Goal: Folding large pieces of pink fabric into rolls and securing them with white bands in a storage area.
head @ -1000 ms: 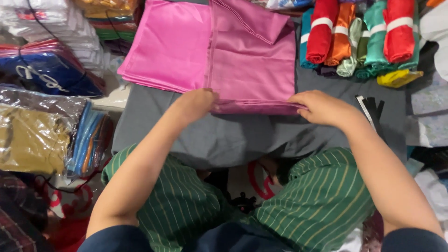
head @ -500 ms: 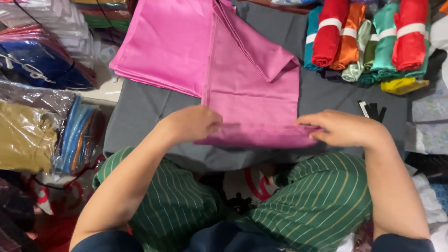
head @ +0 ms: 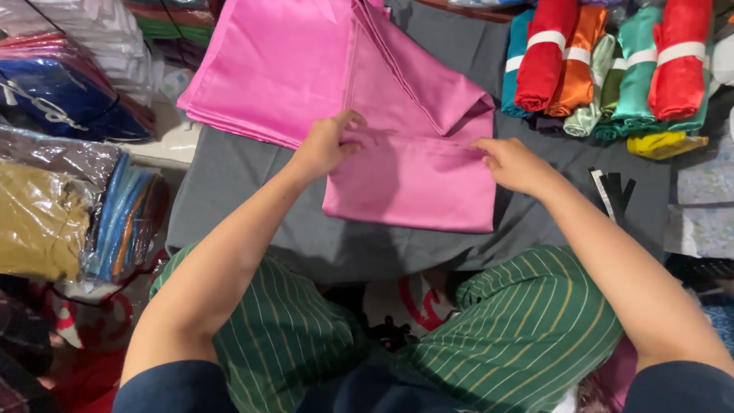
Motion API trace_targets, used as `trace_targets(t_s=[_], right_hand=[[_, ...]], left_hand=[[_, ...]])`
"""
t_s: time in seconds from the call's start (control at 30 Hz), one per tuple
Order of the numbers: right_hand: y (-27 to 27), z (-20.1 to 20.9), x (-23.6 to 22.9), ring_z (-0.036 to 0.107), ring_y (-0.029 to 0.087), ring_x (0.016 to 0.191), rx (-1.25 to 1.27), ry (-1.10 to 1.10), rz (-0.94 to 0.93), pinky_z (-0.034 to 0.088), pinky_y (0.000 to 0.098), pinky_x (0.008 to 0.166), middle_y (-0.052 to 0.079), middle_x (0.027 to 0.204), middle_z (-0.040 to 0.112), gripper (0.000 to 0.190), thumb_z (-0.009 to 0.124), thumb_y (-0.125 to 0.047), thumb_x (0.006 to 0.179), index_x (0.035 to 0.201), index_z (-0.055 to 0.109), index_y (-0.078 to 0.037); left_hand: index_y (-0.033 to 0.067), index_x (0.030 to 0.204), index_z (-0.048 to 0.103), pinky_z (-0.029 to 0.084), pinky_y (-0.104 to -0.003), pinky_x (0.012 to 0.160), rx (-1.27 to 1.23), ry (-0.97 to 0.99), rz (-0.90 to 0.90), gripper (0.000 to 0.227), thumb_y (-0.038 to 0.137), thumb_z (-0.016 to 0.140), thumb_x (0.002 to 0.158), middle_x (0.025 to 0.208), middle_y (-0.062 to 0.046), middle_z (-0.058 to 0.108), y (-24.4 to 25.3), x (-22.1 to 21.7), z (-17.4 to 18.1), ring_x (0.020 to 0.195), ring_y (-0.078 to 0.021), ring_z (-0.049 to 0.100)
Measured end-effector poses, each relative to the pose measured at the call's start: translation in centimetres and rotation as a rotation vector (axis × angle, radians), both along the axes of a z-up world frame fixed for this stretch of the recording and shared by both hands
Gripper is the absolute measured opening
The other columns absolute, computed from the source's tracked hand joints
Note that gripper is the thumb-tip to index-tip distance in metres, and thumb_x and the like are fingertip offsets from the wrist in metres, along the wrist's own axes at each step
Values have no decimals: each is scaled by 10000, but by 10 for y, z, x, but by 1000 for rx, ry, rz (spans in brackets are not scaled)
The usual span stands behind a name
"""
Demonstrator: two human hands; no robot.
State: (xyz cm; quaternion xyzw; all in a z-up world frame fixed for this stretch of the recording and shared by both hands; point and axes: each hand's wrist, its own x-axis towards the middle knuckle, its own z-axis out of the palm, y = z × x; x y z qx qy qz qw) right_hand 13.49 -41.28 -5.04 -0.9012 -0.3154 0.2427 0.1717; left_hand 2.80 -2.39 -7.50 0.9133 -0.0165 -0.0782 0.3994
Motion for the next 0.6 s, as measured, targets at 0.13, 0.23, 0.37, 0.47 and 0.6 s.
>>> trace_targets(t_s=[0.13, 0.23, 0.37, 0.47, 0.6], right_hand=[[5, -10, 5, 600, 447, 1247, 72, -134, 83, 494, 530, 1048, 220, 1328, 640, 474, 627, -22, 831, 1303, 662, -50], [17, -23, 6, 585, 497, 1212, 148, -117, 198, 488, 548, 1037, 257, 1265, 616, 456, 580, 10, 832, 1283, 645, 16], [33, -29, 10, 558, 423, 1255, 108, -214, 239, 446, 500, 1076, 176, 1301, 600, 440, 544, -64, 864, 1295, 629, -65], [55, 4, 15, 470, 503, 1361, 189, -239, 226, 441, 563, 1097, 287, 1428, 529, 529, 530, -29, 868, 1392, 590, -56], [53, 35, 37, 244, 480, 1477, 469, -382, -184, 368, 529, 1160, 317, 1561, 244, 608, 526, 59, 985, 1556, 320, 33]], left_hand=[[213, 1373, 500, 511, -565, 1039, -6, 15, 76, 556, 144, 771, 892, 1252, -221, 683, -9, -3, 6, 1210, -458, 625], [192, 1408, 425, 483, -583, 1077, 14, 80, -29, 717, 207, 825, 813, 1285, -261, 650, -10, -4, -12, 1248, -478, 597], [153, 1464, 334, 465, -602, 1086, -1, 68, -32, 760, 129, 766, 838, 1277, -333, 622, -3, -1, -30, 1246, -521, 581], [162, 1441, 382, 490, -587, 1071, 22, 90, -64, 695, 107, 734, 844, 1280, -294, 642, -4, -1, -30, 1241, -502, 595], [97, 1521, 293, 501, -553, 927, -30, 49, -13, 767, 14, 590, 818, 1188, -313, 654, -7, -1, -23, 1097, -504, 628]])
